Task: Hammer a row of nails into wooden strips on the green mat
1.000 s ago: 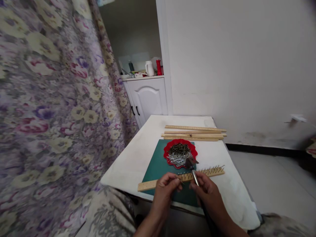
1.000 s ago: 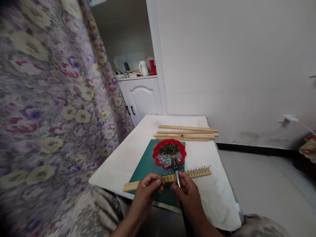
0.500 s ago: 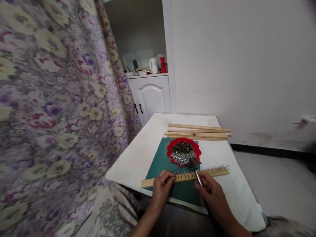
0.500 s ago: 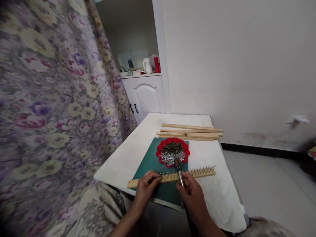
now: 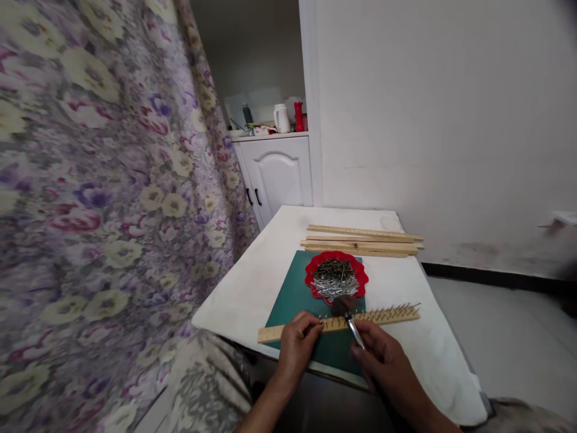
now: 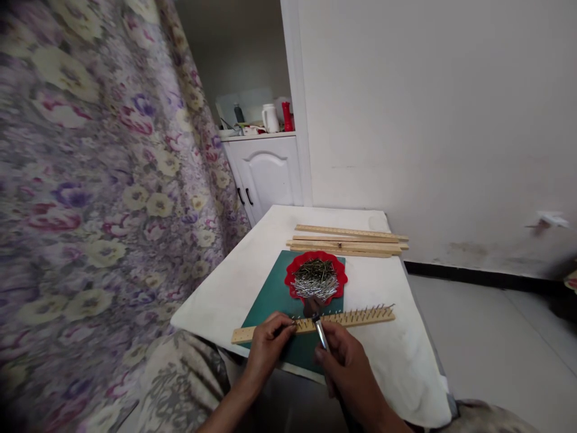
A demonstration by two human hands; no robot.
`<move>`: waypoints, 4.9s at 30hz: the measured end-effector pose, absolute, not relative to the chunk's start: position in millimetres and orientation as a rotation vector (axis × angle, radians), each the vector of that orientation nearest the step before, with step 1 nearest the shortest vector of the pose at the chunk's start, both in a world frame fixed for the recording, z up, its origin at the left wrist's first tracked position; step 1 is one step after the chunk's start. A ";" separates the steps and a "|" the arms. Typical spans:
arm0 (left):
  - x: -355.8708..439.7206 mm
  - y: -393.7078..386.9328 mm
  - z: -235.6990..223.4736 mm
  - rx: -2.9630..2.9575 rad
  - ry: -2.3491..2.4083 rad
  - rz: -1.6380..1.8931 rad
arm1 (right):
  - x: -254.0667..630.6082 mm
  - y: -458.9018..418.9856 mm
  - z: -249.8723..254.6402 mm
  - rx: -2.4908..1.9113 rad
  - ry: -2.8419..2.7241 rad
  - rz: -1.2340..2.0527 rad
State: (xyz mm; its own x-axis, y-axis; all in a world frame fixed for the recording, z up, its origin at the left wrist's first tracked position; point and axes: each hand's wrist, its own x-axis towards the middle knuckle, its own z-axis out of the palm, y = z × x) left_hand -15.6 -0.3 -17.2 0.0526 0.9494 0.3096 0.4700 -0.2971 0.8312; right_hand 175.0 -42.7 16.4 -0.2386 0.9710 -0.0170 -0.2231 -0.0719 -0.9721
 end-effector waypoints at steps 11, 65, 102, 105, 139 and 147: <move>-15.2 -1.2 -20.9 1.837 1.445 1.160 | 156.8 -50.2 28.3 -0.970 -1.359 1.550; -43.0 -0.8 -10.8 2.202 1.663 0.842 | 202.2 -31.5 48.5 -1.039 -1.169 1.318; -9.9 65.1 30.1 2.353 1.471 0.802 | 200.1 -28.3 44.2 -1.018 -1.098 1.342; 7.8 83.7 29.5 2.406 1.520 0.616 | 199.6 -26.5 41.1 -1.006 -1.112 1.360; 9.2 32.9 67.9 2.132 1.324 0.990 | 194.2 -18.0 27.5 -0.990 -1.023 1.198; 24.5 -0.4 70.3 2.044 1.157 0.937 | 190.3 -20.3 22.4 -0.909 -0.980 1.295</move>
State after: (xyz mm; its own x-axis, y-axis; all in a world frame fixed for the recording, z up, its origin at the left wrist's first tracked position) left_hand 24.5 -0.4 70.3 0.3698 0.8855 0.2814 0.4591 -0.4374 0.7732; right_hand 190.3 -20.3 22.4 0.0208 0.9975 0.0680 -0.3360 0.0710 -0.9392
